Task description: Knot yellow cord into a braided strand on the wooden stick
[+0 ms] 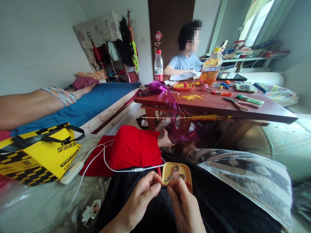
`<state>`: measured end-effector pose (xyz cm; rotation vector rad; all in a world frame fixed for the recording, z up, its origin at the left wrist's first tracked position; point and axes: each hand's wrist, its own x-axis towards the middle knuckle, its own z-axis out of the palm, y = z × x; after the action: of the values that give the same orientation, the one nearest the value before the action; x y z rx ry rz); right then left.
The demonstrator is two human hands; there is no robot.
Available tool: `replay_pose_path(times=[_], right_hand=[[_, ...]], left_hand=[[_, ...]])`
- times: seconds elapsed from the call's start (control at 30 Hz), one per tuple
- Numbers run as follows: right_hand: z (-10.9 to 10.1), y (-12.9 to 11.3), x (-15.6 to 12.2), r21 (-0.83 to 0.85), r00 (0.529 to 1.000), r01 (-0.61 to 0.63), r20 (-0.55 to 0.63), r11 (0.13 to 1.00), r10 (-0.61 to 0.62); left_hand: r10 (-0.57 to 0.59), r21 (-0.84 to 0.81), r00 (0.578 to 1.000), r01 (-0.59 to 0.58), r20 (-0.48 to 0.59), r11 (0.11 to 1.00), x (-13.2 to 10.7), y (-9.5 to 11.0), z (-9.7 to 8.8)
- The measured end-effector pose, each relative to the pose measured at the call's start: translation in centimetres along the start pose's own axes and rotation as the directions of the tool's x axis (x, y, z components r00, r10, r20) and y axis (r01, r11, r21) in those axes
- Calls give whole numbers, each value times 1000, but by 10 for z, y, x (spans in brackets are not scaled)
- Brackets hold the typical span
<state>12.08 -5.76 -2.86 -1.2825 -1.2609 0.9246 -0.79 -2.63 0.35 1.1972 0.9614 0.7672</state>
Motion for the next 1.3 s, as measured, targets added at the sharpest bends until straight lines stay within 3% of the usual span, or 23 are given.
replay_pose_path(times=[0.17, 0.33, 0.53, 0.67, 0.8, 0.9, 1.07, 1.2, 1.3], right_hand=[[1, -4, -4, 10, 1000, -21, -1, 1000, 21], [-10, 2, -3, -79, 1000, 26, 20, 997, -24], [-11, -1, -8, -32, 991, -65, -122, 997, 60], [-15, -3, -8, -37, 996, -58, -72, 998, 55], [-20, -4, -7, -49, 1000, 6, 16, 999, -5], [-19, -6, -6, -35, 999, 41, 12, 999, -40], [-12, -10, -2, 13, 995, 92, -32, 996, -91], [-10, -8, -3, -22, 991, 130, 41, 991, -129], [-10, -4, -5, -120, 980, 185, 93, 975, -175]], left_hand=[[85, 161, 994, -74, -62, 984, -1, -1, 2], [64, 122, 998, -64, 1, 990, -3, -2, -1], [21, 52, 999, -23, 28, 998, -4, -7, -1], [24, 44, 998, -27, 63, 999, -3, -7, -1], [-21, -83, 997, 27, 70, 996, -2, -7, 0], [-57, -131, 996, 65, 65, 989, -2, -9, 0], [-37, -41, 999, 39, 35, 998, -1, -12, -2], [-34, 21, 999, 34, 4, 999, -1, -12, -2], [-52, -19, 999, 52, 1, 998, -1, -12, 1]])
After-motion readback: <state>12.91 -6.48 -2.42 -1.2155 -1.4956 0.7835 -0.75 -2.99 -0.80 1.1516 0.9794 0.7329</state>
